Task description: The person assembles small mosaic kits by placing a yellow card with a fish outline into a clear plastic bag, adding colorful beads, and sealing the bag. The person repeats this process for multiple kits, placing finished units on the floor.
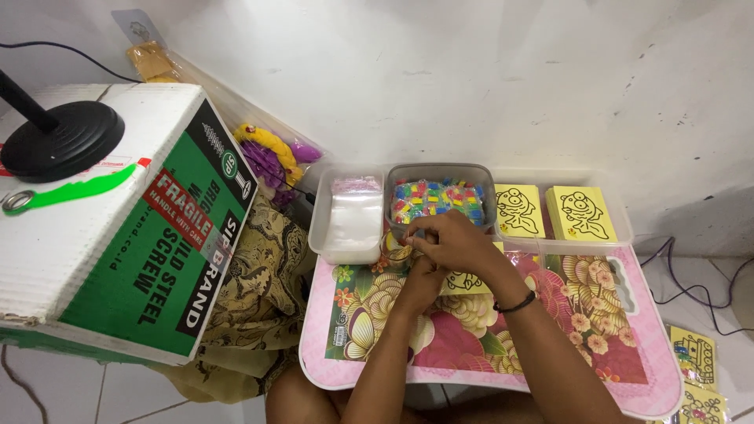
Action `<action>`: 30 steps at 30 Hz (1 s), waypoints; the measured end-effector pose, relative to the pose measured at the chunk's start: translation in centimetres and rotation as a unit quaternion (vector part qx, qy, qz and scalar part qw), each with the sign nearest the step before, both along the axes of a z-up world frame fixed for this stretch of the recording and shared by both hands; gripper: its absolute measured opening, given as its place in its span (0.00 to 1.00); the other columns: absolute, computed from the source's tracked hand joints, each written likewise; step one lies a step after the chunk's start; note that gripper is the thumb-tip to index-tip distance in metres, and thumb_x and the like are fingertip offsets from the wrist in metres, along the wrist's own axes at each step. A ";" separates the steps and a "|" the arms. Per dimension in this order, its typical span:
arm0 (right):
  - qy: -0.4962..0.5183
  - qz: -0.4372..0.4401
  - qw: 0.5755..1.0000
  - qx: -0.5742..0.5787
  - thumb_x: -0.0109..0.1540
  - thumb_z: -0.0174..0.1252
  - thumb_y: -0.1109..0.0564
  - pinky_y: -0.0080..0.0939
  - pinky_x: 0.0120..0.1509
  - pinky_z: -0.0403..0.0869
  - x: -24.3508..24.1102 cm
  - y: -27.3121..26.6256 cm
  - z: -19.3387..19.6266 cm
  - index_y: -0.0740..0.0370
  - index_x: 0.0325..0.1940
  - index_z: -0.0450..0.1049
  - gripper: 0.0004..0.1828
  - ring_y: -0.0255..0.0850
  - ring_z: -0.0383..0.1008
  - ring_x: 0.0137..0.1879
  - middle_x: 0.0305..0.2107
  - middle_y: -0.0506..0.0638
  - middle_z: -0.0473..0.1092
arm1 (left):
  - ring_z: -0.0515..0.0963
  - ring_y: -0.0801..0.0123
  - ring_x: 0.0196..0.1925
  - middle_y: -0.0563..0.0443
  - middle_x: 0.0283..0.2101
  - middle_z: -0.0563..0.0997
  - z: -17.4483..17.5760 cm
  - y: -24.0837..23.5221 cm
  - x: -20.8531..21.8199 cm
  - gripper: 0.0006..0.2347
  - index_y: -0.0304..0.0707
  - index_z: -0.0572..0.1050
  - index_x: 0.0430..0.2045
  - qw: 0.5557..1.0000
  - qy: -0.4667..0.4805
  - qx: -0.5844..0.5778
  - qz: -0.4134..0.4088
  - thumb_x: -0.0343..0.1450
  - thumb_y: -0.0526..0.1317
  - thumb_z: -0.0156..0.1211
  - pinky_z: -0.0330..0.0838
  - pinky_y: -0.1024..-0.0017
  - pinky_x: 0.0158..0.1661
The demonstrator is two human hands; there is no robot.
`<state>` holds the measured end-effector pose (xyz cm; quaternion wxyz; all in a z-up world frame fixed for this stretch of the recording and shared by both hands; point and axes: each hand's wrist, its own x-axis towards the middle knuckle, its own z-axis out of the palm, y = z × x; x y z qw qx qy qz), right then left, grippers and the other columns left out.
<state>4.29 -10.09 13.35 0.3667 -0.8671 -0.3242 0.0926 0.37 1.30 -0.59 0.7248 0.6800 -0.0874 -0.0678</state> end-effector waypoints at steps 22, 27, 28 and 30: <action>0.006 -0.137 0.943 0.303 0.60 0.66 0.61 0.45 0.33 0.79 -0.4 -8.3 -4.0 0.64 0.41 0.82 0.06 0.43 0.75 0.28 0.27 0.58 0.75 | 0.79 0.67 0.44 0.46 0.44 0.84 -2.5 -0.7 0.5 0.18 0.34 0.79 0.54 0.998 0.050 -0.021 0.030 0.81 0.49 0.53 0.70 0.60 0.54; -0.084 -0.254 0.882 0.388 0.65 0.62 0.67 0.34 0.25 0.72 -1.7 -14.2 -7.3 0.71 0.45 0.76 0.06 0.37 0.71 0.19 0.22 0.57 0.72 | 0.84 0.70 0.34 0.48 0.33 0.85 -5.7 -0.9 2.5 0.14 0.32 0.82 0.36 0.987 0.068 -0.129 0.063 0.76 0.47 0.63 0.80 0.69 0.42; -0.086 -0.259 0.880 0.388 0.65 0.62 0.67 0.34 0.25 0.72 -2.1 -14.6 -7.7 0.71 0.45 0.76 0.06 0.37 0.71 0.19 0.22 0.57 0.72 | 0.84 0.70 0.34 0.48 0.33 0.85 -5.0 -1.0 2.2 0.14 0.32 0.82 0.36 0.988 0.069 -0.128 0.057 0.76 0.47 0.63 0.80 0.69 0.42; -0.128 -0.318 0.871 0.352 0.65 0.62 0.67 0.32 0.25 0.65 -2.8 -15.5 -8.4 0.67 0.41 0.77 0.02 0.31 0.63 0.19 0.17 0.51 0.68 | 0.84 0.69 0.31 0.47 0.29 0.83 -3.4 -1.3 1.6 0.15 0.30 0.79 0.31 0.981 0.104 -0.131 0.102 0.72 0.47 0.68 0.80 0.71 0.38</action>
